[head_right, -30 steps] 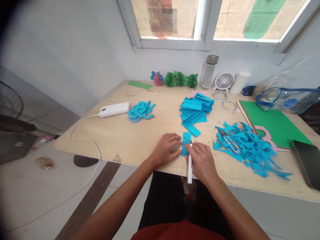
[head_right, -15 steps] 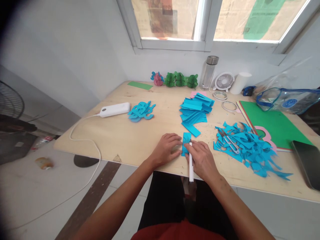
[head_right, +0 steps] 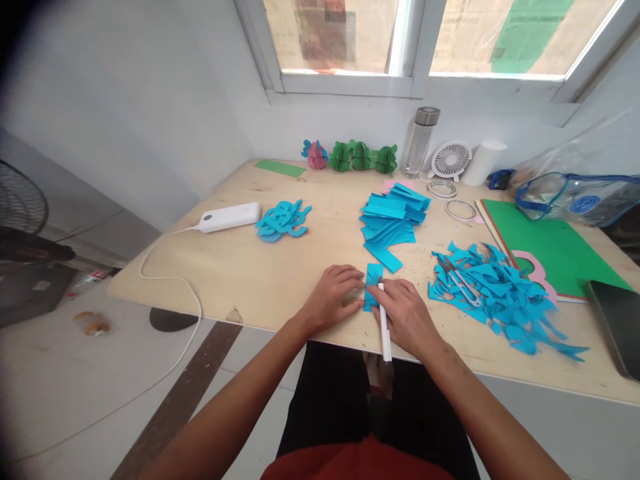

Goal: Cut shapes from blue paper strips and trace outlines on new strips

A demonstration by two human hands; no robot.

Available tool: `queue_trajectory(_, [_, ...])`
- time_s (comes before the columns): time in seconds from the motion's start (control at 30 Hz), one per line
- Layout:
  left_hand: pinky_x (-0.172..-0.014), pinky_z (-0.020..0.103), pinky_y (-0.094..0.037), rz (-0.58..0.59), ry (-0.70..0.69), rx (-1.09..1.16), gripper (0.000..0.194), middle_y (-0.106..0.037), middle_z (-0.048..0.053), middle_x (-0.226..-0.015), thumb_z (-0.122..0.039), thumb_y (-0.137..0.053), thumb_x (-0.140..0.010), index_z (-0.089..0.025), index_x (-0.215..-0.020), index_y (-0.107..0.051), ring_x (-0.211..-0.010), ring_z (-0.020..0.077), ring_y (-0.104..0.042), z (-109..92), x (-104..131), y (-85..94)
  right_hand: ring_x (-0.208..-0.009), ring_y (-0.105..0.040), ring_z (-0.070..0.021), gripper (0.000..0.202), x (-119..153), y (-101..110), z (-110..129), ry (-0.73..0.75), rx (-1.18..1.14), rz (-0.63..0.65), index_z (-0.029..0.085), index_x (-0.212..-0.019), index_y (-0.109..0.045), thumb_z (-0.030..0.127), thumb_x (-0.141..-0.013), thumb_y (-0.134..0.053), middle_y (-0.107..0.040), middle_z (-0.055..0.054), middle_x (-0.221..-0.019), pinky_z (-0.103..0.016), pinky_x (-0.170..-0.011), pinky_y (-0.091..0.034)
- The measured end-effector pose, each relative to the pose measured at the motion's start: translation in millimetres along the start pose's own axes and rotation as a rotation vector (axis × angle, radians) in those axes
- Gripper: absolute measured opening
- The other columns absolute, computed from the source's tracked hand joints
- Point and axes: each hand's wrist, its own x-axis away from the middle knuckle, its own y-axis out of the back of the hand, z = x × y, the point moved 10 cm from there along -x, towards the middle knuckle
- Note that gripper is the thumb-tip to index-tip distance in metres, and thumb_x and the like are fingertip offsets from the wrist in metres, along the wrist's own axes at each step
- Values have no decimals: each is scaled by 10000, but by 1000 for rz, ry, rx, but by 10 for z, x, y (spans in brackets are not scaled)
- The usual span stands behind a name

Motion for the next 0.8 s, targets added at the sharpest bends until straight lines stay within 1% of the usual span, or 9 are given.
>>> queue_trajectory(0.17, [-1041,440,-387,-13,-14,-12,228,-658,66,-1213,-312,-643,-819,-211,-1022,-660,-1212,254,-521,-3,9,4,-1008,-623,-263,337,-5,-4,-2,8,1,10,198,-1243,-573,220,-911,-520,-669,-134,-1123,-455,-894,-471])
queue_trajectory(0.3, [-1049,435,-378,-24,-18,3,230,-658,70,-1222,-310,-636,-824,-192,-1021,-657,-1209,256,-523,-9,16,13,-1043,-614,-279,337,-5,3,2,2,11,7,188,-1243,-577,231,-913,-524,-667,-144,-1116,-462,-898,-463])
queue_trajectory(0.43, [-1060,443,-370,-15,-2,18,233,-656,53,-1243,-306,-632,-826,-204,-1035,-652,-1212,257,-520,-4,19,9,-1055,-607,-279,358,-5,3,-1,-4,3,12,201,-1272,-558,239,-919,-518,-665,-136,-1112,-460,-899,-458])
queue_trajectory(0.6, [-1058,454,-370,-18,-3,28,241,-659,50,-1244,-290,-633,-824,-197,-1046,-648,-1209,259,-517,-11,22,15,-1062,-598,-281,325,-2,2,-15,-12,-13,10,182,-1234,-573,232,-917,-521,-661,-140,-1107,-454,-895,-458])
queue_trajectory(0.8, [-1054,453,-374,-25,-1,27,221,-663,45,-1242,-282,-641,-817,-200,-1023,-647,-1207,267,-519,-1,25,14,-1056,-602,-285,330,0,0,-19,-8,-29,-3,173,-1234,-574,225,-910,-531,-661,-144,-1095,-457,-900,-459])
